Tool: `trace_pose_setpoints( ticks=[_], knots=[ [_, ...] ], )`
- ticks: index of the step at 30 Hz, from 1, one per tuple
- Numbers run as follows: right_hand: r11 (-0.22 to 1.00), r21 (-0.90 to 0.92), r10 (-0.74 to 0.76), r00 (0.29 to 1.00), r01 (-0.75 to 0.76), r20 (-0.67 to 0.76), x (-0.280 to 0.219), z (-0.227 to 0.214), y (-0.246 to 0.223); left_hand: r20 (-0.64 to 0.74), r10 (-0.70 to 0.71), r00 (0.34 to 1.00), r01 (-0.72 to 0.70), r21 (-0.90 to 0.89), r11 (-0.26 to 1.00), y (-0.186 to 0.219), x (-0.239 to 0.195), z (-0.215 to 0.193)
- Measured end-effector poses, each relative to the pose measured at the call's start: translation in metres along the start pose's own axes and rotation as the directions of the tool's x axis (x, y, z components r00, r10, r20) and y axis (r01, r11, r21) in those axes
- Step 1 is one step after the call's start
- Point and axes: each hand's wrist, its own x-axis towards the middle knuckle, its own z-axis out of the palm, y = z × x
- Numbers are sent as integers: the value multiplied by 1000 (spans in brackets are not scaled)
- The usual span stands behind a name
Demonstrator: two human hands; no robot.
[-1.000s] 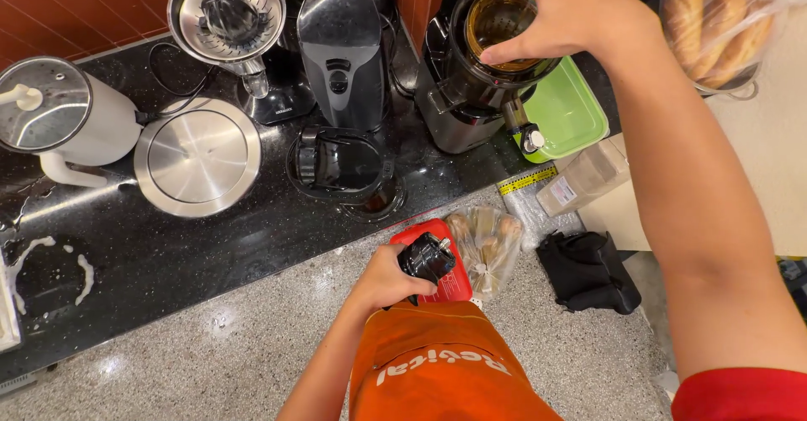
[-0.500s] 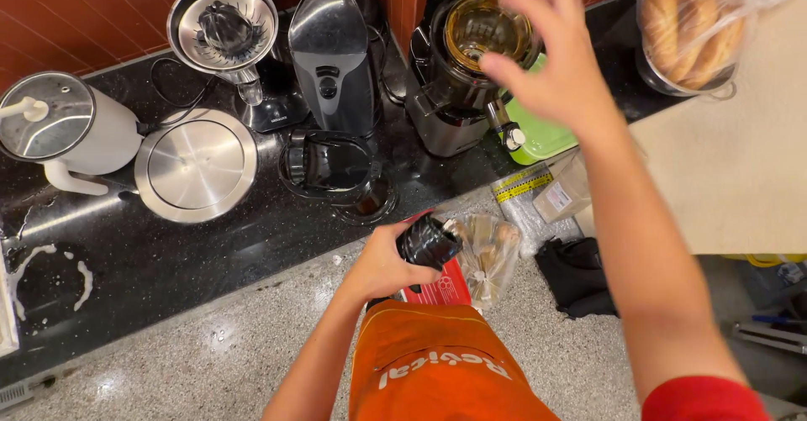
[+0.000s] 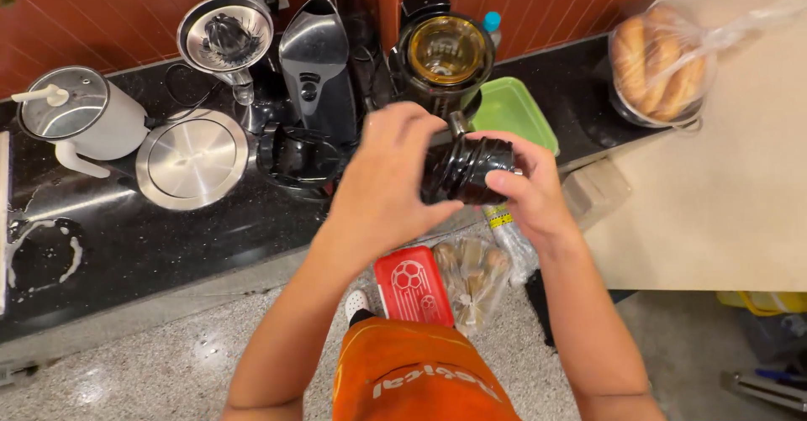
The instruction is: The person wipes a metal cup and places it on the counter, then wipes a juicer strainer and places it on the juicer base. They attach a black plastic part to the strainer, then pick up a yellow container and a black lid, attaching them to the juicer. Finally, they place a large dark container on top of the juicer and wipe the counter.
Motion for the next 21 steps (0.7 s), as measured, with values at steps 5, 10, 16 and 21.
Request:
trace_pose_setpoints(
  ticks=[5, 10, 16, 21],
  knots=[
    [942, 332, -30, 996, 56, -83, 3, -9, 19, -17, -341, 940, 297, -450, 842, -19, 5, 21],
    [933, 226, -265, 959, 282, -103, 46, 1, 13, 109, -408, 906, 274, -887, 371, -88, 41, 65],
    [752, -470, -495, 867, 462, 60, 117, 9, -14, -87, 5, 996, -45, -472, 880, -86, 130, 25],
    [604, -751, -550, 822, 268, -149, 156, 16, 11, -56, 27, 998, -44, -323, 945, -109, 148, 48]
  ],
)
